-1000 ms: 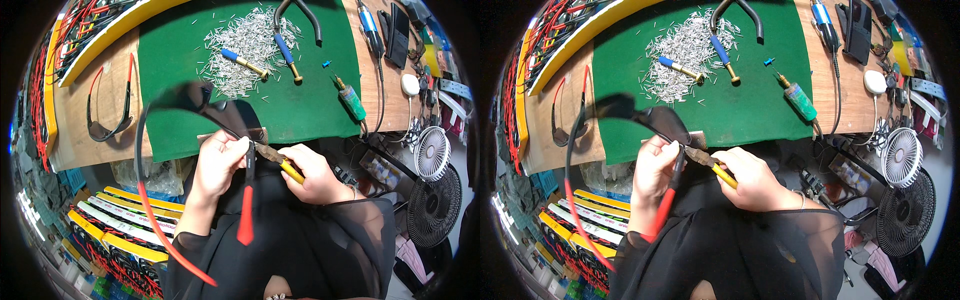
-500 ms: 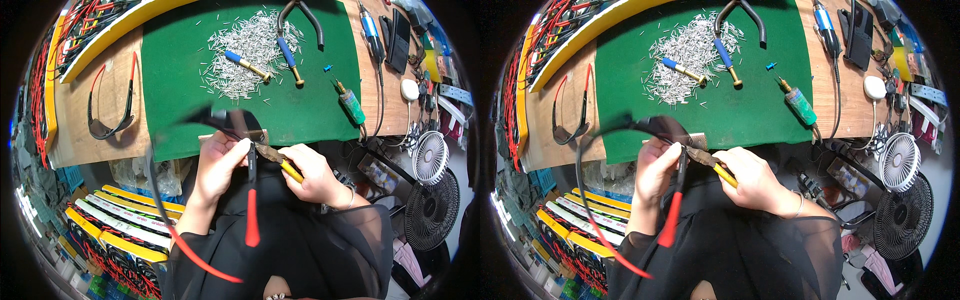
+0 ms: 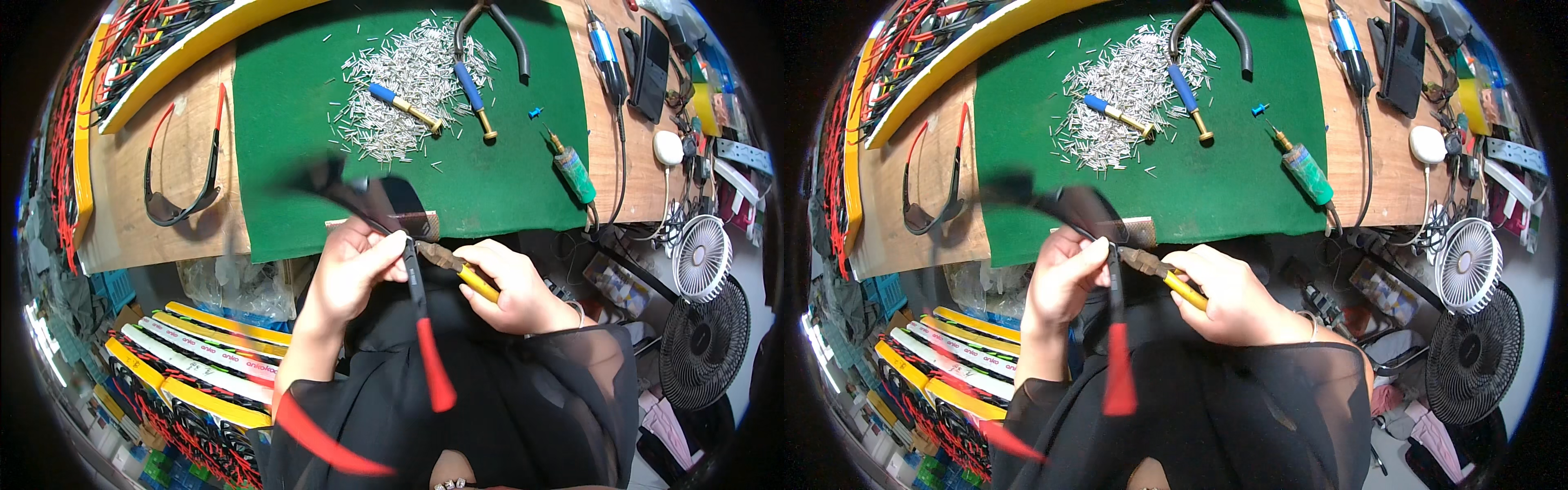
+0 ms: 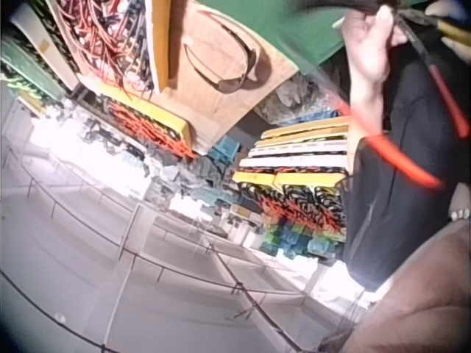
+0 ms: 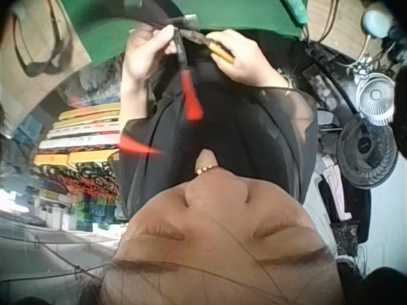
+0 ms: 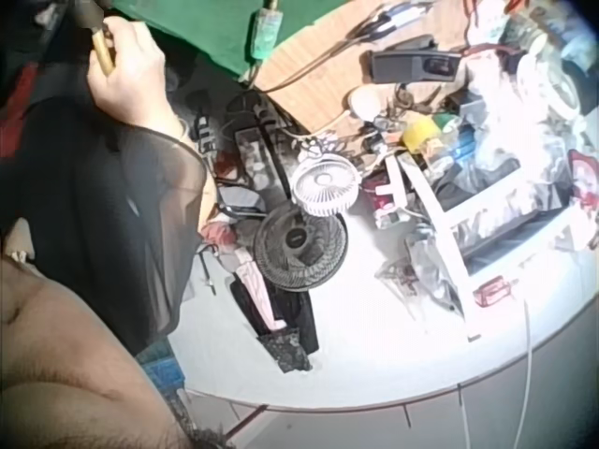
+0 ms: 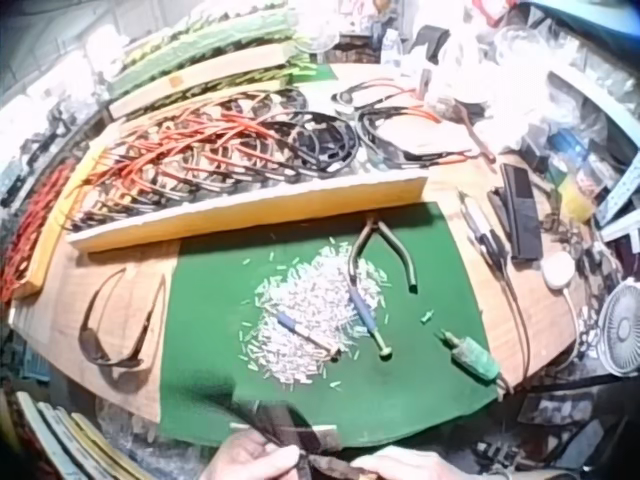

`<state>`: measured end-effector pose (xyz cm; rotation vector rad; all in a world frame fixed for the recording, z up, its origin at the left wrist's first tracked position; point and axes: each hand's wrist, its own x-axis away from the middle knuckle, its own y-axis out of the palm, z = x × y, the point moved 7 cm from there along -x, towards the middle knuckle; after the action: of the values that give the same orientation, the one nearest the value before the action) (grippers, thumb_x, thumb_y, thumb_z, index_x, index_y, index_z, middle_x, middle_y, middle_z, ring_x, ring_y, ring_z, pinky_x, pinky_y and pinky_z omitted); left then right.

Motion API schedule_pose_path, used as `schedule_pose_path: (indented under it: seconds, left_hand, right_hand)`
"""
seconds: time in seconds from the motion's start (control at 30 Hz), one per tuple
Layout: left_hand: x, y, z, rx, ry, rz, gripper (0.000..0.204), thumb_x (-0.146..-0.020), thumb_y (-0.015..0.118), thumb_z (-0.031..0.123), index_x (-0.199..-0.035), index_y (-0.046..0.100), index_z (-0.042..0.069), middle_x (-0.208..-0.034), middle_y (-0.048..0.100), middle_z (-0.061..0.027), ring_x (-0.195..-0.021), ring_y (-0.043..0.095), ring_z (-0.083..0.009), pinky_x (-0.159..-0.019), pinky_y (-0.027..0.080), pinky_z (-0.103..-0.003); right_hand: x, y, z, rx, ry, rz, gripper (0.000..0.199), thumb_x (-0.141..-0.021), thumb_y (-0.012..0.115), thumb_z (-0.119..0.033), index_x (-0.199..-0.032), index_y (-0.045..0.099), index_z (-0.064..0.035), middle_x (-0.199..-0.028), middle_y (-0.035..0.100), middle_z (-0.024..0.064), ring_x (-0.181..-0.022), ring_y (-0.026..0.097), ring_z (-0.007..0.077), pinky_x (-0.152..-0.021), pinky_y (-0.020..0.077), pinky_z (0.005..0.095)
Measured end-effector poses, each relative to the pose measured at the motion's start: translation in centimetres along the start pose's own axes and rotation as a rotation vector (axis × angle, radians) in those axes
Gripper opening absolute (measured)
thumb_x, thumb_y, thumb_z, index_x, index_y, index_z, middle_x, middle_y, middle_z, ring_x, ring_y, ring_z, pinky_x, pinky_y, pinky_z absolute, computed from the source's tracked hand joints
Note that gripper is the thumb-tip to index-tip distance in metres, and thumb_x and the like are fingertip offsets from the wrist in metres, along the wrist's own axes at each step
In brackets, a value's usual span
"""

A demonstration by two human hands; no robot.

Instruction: The person assembles sunglasses by inserting small metal pins into the frame using a blue-handled tool and pliers. They repeatedly adjust the frame and wires, then place the finished unit into a tray with other assembled sunglasses.

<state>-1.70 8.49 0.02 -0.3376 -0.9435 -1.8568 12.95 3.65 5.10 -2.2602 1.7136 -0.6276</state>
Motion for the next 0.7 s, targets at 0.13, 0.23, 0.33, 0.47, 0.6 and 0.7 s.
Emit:
schedule_pose_path:
  seconds: [0.13,0.23,0.33,0.47,0.6,0.7]
  left_hand:
    - [0.1,0.7,-0.3,0.19,-0.111,-0.034,0.014,-0.085,0.053,0.01,-0.095,0.05,0.0,-0.07,0.057,-0.0024,-0.058,0.054,-0.0071,-0.054,0.046,-0.02]
    - [0.2,-0.2,0.5,-0.162,0.084,0.051,0.02,-0.08,0.058,0.011,-0.095,0.051,-0.001,-0.072,0.06,-0.0062,-0.058,0.058,-0.0121,-0.055,0.047,-0.023]
    - [-0.2,0.0,-0.1,0.024,-0.053,-0.081,0.019,-0.082,0.055,0.007,-0.098,0.05,-0.003,-0.074,0.06,-0.008,-0.063,0.06,-0.012,-0.058,0.05,-0.021]
    - [-0.4,1.0,-1.1,0.319,-0.217,-0.176,0.014,-0.086,0.051,0.01,-0.095,0.05,0.0,-0.07,0.058,-0.0046,-0.057,0.058,-0.01,-0.053,0.05,-0.021]
    - [0.4,0.9,1.2,-0.16,0.09,0.02,0.015,-0.085,0.051,0.008,-0.098,0.05,0.0,-0.069,0.057,-0.0048,-0.057,0.054,-0.0095,-0.055,0.048,-0.022]
    - [-0.1,0.2,0.1,-0.108,-0.041,-0.124,0.019,-0.086,0.051,0.009,-0.1,0.049,-0.003,-0.07,0.057,-0.0042,-0.059,0.055,-0.0088,-0.057,0.048,-0.022]
  right_hand:
    - [-0.1,-0.2,-0.2,0.075,-0.072,0.009,0.033,-0.067,0.06,-0.004,-0.099,0.052,-0.0024,-0.08,0.054,0.0129,-0.071,0.056,0.0279,-0.064,0.0464,0.0329]
    - [-0.1,-0.2,0.2,0.091,-0.06,0.006,0.034,-0.067,0.061,-0.005,-0.1,0.052,-0.0023,-0.08,0.054,0.0129,-0.071,0.056,0.0278,-0.064,0.0464,0.0328]
    - [0.1,-0.2,0.2,0.025,-0.026,-0.015,0.034,-0.066,0.061,-0.005,-0.1,0.053,-0.0027,-0.08,0.054,0.0126,-0.072,0.056,0.0275,-0.065,0.0464,0.0326]
    - [-0.1,-0.4,-0.1,0.098,-0.102,0.008,0.033,-0.067,0.061,-0.006,-0.099,0.053,-0.002,-0.081,0.054,0.0134,-0.072,0.056,0.0283,-0.065,0.0469,0.0329]
    - [-0.1,-0.4,0.4,0.018,-0.03,-0.022,0.033,-0.068,0.061,-0.006,-0.099,0.053,-0.0014,-0.082,0.054,0.0142,-0.073,0.057,0.0286,-0.065,0.047,0.033]
    - [-0.1,-0.3,0.6,-0.012,0.0,-0.043,0.033,-0.068,0.061,-0.005,-0.099,0.053,-0.0011,-0.082,0.054,0.0146,-0.073,0.057,0.0284,-0.065,0.0471,0.0327]
